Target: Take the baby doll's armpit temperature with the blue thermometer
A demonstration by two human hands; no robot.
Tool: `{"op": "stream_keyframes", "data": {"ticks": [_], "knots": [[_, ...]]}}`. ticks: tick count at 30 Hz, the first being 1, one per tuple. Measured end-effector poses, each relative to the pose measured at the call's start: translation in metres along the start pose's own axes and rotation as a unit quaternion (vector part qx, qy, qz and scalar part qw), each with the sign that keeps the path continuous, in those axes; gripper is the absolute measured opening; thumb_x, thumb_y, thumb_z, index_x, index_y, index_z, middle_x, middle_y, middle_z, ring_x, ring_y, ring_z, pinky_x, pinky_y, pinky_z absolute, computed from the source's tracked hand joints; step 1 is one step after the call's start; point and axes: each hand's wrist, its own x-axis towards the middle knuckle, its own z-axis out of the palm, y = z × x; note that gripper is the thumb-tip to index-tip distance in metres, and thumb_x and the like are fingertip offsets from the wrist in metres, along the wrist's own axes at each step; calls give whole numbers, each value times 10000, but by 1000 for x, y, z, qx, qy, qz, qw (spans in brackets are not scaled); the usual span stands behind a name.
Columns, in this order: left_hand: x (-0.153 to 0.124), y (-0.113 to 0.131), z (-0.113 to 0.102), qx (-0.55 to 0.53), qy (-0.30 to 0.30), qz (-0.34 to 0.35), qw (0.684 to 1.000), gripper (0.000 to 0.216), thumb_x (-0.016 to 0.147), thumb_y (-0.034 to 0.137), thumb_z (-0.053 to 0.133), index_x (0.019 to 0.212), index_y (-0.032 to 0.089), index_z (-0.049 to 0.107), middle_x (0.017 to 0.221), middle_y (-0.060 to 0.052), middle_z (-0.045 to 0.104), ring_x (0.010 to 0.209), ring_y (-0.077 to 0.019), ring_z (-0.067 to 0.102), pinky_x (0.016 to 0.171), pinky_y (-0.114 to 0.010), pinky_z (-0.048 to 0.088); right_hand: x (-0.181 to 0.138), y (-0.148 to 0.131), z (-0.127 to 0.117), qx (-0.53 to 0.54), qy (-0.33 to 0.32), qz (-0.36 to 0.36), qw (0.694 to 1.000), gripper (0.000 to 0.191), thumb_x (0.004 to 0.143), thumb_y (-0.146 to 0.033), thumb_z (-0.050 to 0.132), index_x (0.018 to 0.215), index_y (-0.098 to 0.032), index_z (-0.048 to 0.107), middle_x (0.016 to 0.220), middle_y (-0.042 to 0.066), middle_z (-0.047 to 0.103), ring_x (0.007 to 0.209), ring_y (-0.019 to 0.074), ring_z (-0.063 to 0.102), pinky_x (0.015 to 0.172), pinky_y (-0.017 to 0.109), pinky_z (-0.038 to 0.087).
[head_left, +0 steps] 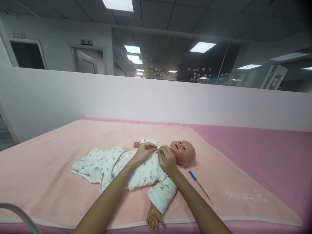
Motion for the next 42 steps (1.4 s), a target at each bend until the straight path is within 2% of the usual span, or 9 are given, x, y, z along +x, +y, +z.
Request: {"op": "stream_keyframes", "data": {"ticks": [5,7,12,17,22,24,28,32,42], "knots": [[-2,1,-6,17,-104,0,994,339,631,177,682,964,135,634,941,-87,651,932,-207,582,829,-312,441,0,1,2,19,4,26,999,138,846,-178,382,812,-190,515,817,51,566,763,162,519,700,282,402],[-2,0,-9,9,-124,-18,992,401,608,152,697,1002,138,619,957,-94,647,948,-209,577,823,-310,447,-1,2,3,24,-2,39,999,137,847,-182,378,816,-189,512,794,44,565,744,159,520,687,277,402],[-1,-2,-9,-11,-79,-44,996,423,583,144,724,992,140,617,928,-87,650,869,-184,598,799,-304,470,-2,4,3,17,0,45,999,141,848,-201,378,824,-192,517,771,38,577,739,160,532,682,272,401],[-1,-2,-8,0,-81,-34,996,442,616,145,702,1047,156,607,929,-75,646,900,-179,586,828,-305,465,-2,4,3,12,2,39,999,159,865,-225,357,837,-191,509,763,35,579,715,153,537,667,268,401],[-3,-2,-8,7,-98,-24,995,454,631,159,697,1073,152,595,1001,-102,632,948,-199,573,827,-322,476,1,8,2,67,50,122,989,147,861,-251,373,825,-189,501,758,35,580,684,145,542,634,260,420],[-4,-1,-8,16,-108,-17,994,467,626,144,692,1082,151,591,1018,-106,627,983,-211,562,845,-332,468,2,8,0,71,39,108,991,130,839,-238,402,787,-193,512,747,32,582,701,150,538,649,267,420],[-6,2,-11,24,-146,-3,989,495,606,114,680,1090,167,589,1087,-97,602,1093,-229,504,931,-358,413,1,5,-4,53,12,21,998,83,756,-161,442,726,-193,513,719,31,567,705,164,518,668,291,403],[-7,4,-15,33,-175,9,984,474,601,102,679,1063,173,603,1133,-90,579,1112,-222,491,973,-360,374,0,3,-7,59,-7,-9,998,113,696,-112,446,736,-197,509,766,39,568,754,184,518,701,312,397],[-15,3,-21,92,-121,18,988,293,695,200,646,986,171,639,1066,-89,613,1026,-218,548,899,-334,424,3,2,-7,48,-37,4,998,102,669,-108,446,711,-200,458,762,35,535,751,186,486,681,308,372]]}}
